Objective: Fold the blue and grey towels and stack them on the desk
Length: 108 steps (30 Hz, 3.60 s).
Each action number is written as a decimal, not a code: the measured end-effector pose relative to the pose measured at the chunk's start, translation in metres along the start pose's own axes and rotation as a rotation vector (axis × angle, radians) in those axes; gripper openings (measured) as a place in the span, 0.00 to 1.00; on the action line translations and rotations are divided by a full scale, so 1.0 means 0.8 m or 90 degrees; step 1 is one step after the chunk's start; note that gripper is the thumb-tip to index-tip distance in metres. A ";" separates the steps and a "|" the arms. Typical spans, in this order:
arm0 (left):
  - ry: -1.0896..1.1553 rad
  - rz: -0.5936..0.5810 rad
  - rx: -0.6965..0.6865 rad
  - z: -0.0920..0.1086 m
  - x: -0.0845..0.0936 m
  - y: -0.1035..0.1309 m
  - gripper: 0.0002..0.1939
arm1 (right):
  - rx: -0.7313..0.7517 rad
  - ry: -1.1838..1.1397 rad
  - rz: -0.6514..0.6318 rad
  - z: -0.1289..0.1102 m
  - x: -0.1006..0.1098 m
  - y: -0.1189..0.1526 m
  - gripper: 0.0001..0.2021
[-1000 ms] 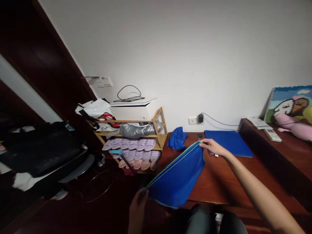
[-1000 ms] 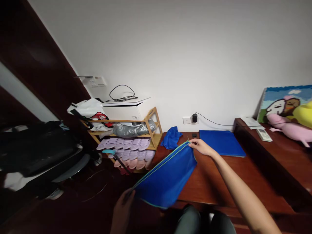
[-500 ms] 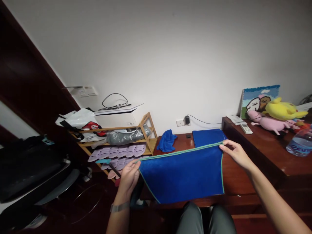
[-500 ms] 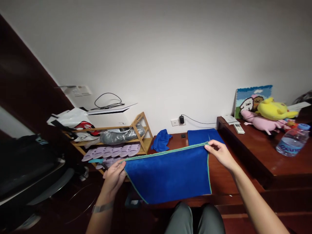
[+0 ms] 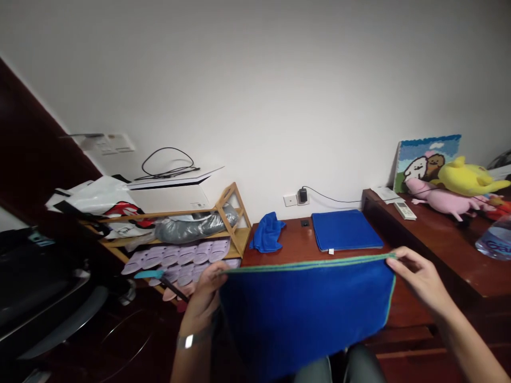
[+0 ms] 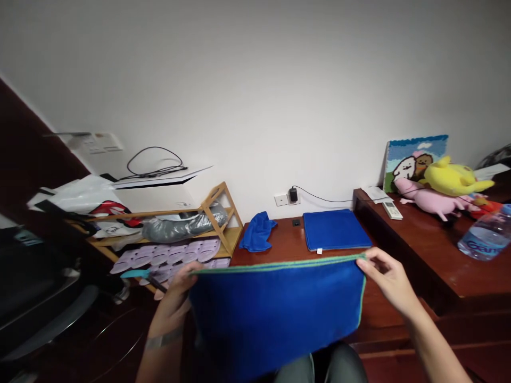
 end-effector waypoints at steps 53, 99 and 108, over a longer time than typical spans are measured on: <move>-0.237 0.154 -0.149 -0.240 0.075 -0.013 0.39 | -0.336 -0.142 -0.081 0.229 -0.147 0.104 0.35; -0.699 -0.020 -0.481 -0.129 0.057 0.030 0.19 | 0.121 0.180 -0.117 0.135 -0.109 0.022 0.24; -0.873 -0.093 -0.449 -0.326 0.122 0.124 0.20 | 0.066 0.345 -0.266 0.263 -0.147 0.150 0.16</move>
Point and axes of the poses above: each hand's wrist, its own y-axis away from the middle knuckle, its own x-axis out of the back of the hand, z = x × y, the point moved 6 cm from there along -y, towards the middle knuckle, and after that the axes turned 10 degrees about y, right-handed, at the moved point
